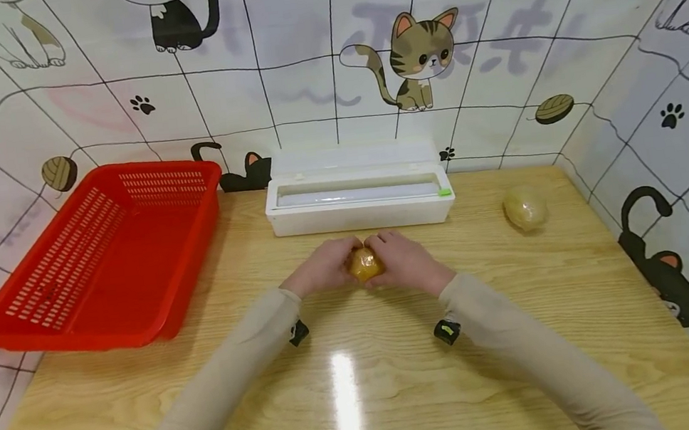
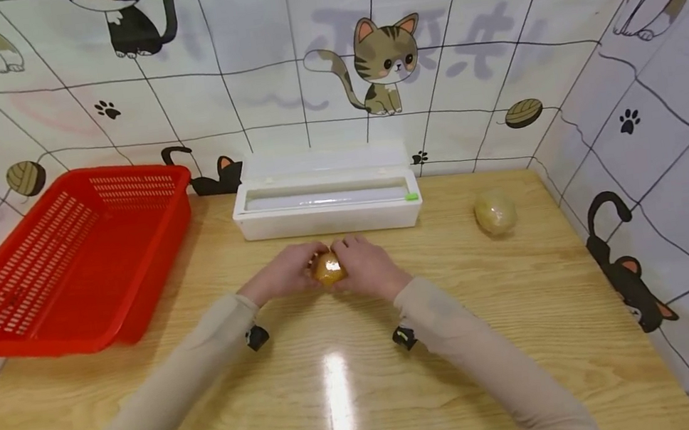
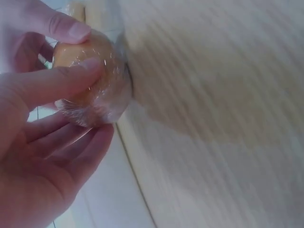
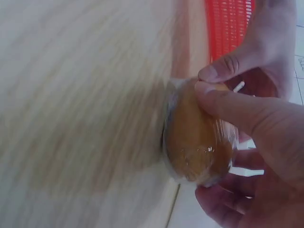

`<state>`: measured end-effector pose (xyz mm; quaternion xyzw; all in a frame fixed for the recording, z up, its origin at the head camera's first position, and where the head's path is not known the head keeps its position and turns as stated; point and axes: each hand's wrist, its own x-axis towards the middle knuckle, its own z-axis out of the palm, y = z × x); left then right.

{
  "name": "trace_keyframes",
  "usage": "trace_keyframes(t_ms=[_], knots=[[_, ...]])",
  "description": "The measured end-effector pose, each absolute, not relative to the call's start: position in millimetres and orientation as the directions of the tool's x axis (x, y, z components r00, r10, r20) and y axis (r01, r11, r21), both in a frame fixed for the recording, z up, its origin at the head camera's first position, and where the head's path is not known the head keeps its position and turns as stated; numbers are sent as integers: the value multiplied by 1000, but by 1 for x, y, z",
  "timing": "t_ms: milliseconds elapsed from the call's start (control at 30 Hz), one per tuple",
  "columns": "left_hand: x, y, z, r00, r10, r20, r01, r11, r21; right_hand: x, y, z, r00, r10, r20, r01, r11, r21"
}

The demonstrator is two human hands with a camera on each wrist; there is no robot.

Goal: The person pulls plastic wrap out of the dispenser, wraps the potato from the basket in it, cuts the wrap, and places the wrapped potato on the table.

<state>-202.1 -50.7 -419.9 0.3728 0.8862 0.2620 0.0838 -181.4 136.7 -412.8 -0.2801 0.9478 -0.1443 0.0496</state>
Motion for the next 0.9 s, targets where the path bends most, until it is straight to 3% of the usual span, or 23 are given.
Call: trace_keyframes(t_ms=[400, 600, 733, 900], knots=[[-194, -48, -421, -693, 721, 30, 637, 592, 493, -166, 127, -414, -864, -498, 74, -501, 836, -224], [-202, -56, -414, -657, 751, -59, 617, 581, 531, -170, 130, -412, -887, -463, -5, -443, 852, -280], [-205, -66, -407, -707, 695, -132, 554, 659, 509, -176, 143, -406, -889, -455, -48, -426, 862, -275], [-209, -79, -406, -752, 635, -175, 490, 717, 496, -184, 171, -395, -902, -425, -72, -407, 894, -186]])
